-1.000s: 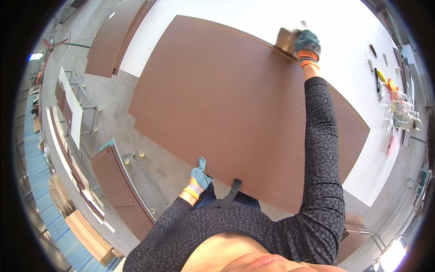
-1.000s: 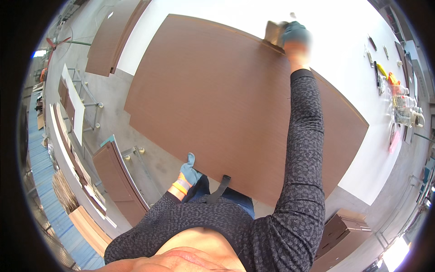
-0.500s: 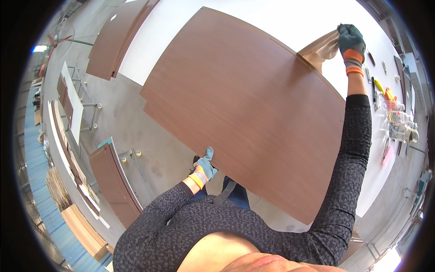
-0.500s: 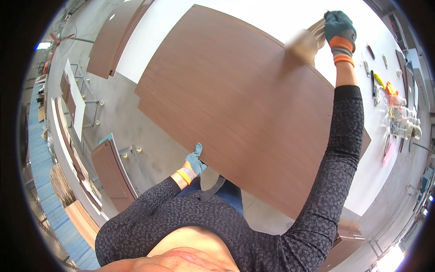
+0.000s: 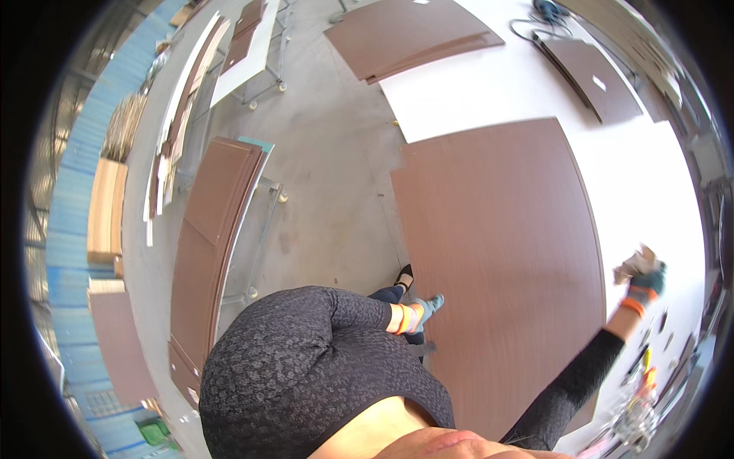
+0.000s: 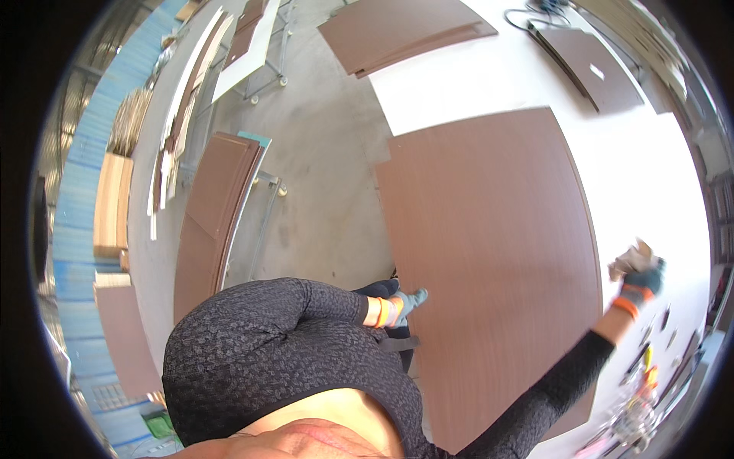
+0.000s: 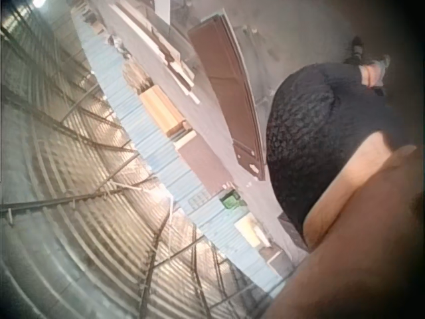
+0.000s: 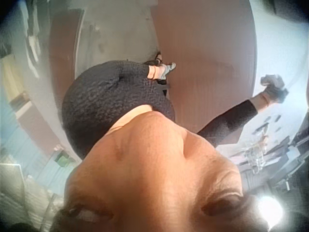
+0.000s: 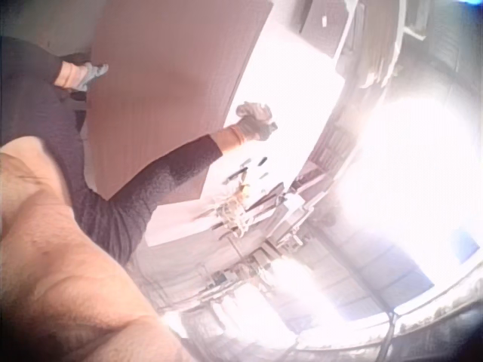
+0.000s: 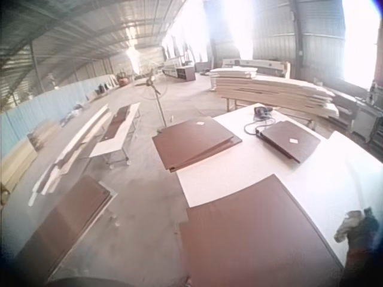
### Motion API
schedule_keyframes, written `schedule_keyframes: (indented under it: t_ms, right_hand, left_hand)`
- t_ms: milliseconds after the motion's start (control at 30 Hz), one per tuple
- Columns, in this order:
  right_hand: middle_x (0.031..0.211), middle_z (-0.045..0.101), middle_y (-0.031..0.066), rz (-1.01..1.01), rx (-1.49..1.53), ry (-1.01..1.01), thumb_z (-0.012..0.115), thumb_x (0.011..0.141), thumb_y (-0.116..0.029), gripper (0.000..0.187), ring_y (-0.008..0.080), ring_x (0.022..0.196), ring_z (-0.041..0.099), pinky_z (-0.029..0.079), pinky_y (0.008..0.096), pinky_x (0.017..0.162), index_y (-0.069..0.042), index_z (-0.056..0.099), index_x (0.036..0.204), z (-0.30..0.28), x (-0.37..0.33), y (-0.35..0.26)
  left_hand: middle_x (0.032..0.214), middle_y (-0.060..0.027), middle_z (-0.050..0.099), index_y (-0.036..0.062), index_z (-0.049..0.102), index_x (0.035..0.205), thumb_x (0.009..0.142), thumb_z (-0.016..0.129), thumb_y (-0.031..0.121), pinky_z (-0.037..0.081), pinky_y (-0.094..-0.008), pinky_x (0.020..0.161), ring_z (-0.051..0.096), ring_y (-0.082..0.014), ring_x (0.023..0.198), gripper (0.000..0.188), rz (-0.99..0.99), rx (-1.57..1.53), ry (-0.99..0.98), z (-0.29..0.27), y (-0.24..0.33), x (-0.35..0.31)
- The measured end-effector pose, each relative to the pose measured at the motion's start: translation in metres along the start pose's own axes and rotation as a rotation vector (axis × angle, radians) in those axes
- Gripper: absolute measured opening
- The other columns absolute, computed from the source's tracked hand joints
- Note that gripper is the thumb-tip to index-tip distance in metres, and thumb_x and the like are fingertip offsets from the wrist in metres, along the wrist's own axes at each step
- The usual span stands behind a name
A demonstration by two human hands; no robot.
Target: The person wipes the surface of large brown wood panels with a cloth, then lifts and stacks them. They continue wiping and stacking additional panels in a workshop setting.
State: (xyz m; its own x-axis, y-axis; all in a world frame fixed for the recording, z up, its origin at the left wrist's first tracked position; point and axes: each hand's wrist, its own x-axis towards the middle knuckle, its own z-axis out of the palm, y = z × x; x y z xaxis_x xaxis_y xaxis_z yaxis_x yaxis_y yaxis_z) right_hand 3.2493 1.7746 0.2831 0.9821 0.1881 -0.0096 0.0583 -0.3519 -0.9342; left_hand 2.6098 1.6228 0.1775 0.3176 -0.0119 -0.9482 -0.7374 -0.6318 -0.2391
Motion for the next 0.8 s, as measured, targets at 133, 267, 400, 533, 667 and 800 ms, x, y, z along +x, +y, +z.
schedule_keyframes:
  t_ms: [133, 267, 400, 533, 667, 800]
  right_hand:
    - [0.116, 0.069, 0.0168, -0.498, -0.489, -0.037, 0.060, 0.103, -0.024, 0.031, 0.0301, 0.107, 0.067, 0.054, 0.0445, 0.093, 0.003, 0.065, 0.116, -0.002, -0.012, -0.135]
    - [0.108, 0.069, 0.0156, -1.008, -0.687, -0.301, 0.058, 0.104, -0.019, 0.022, 0.0288, 0.100, 0.067, 0.054, 0.0436, 0.089, 0.000, 0.066, 0.111, 0.060, -0.137, -0.273]
    - [0.100, 0.069, 0.0144, -1.672, -0.916, -0.634, 0.057, 0.105, -0.014, 0.015, 0.0274, 0.093, 0.068, 0.054, 0.0427, 0.084, -0.003, 0.067, 0.106, 0.123, -0.299, -0.298]
    - [0.088, 0.065, 0.0138, -1.065, -0.203, -1.153, 0.055, 0.102, -0.007, 0.010, 0.0322, 0.083, 0.063, 0.051, 0.0430, 0.077, -0.004, 0.062, 0.096, 0.160, -0.435, -0.215]
    - [0.092, 0.068, 0.0177, -1.418, -0.185, -1.420, 0.062, 0.096, -0.008, 0.004, 0.0400, 0.083, 0.066, 0.053, 0.0470, 0.075, -0.006, 0.066, 0.096, 0.133, -0.569, -0.189]
    - [0.100, 0.073, 0.0153, -1.503, -0.005, -1.648, 0.068, 0.093, -0.011, 0.005, 0.0399, 0.086, 0.070, 0.056, 0.0494, 0.074, -0.007, 0.069, 0.096, 0.083, -0.670, -0.176]
  left_hand:
    - [0.175, 0.0033, 0.022, 0.0297, 0.009, 0.169, 0.108, 0.035, 0.045, 0.018, -0.0716, 0.122, 0.027, -0.0364, 0.158, 0.068, 0.114, -0.301, 0.329, 0.007, -0.041, -0.043]
    - [0.177, -0.0082, 0.010, 0.0129, 0.012, 0.168, 0.104, 0.050, 0.054, 0.024, -0.0641, 0.123, 0.027, -0.0375, 0.157, 0.085, -0.207, 1.877, 0.183, 0.018, -0.041, -0.018]
    - [0.176, -0.0130, 0.011, 0.0115, 0.009, 0.169, 0.099, 0.058, 0.062, 0.029, -0.0567, 0.124, 0.025, -0.0349, 0.158, 0.099, -0.474, 2.556, -0.037, 0.053, -0.025, 0.026]
    - [0.157, -0.0295, 0.045, -0.0027, 0.033, 0.159, 0.090, 0.077, 0.049, 0.040, -0.0471, 0.119, 0.047, -0.0395, 0.145, 0.096, 0.810, 2.697, -0.507, 0.080, -0.003, 0.009]
    - [0.163, -0.0332, 0.031, -0.0057, 0.023, 0.161, 0.076, 0.087, 0.055, 0.027, -0.0475, 0.126, 0.029, -0.0448, 0.153, 0.122, 1.564, 2.088, -0.867, 0.119, 0.038, -0.087]
    - [0.163, -0.0319, 0.027, -0.0018, 0.027, 0.159, 0.076, 0.088, 0.051, 0.028, -0.0511, 0.126, 0.027, -0.0484, 0.152, 0.116, 2.016, 1.838, -0.786, 0.106, 0.104, -0.170]
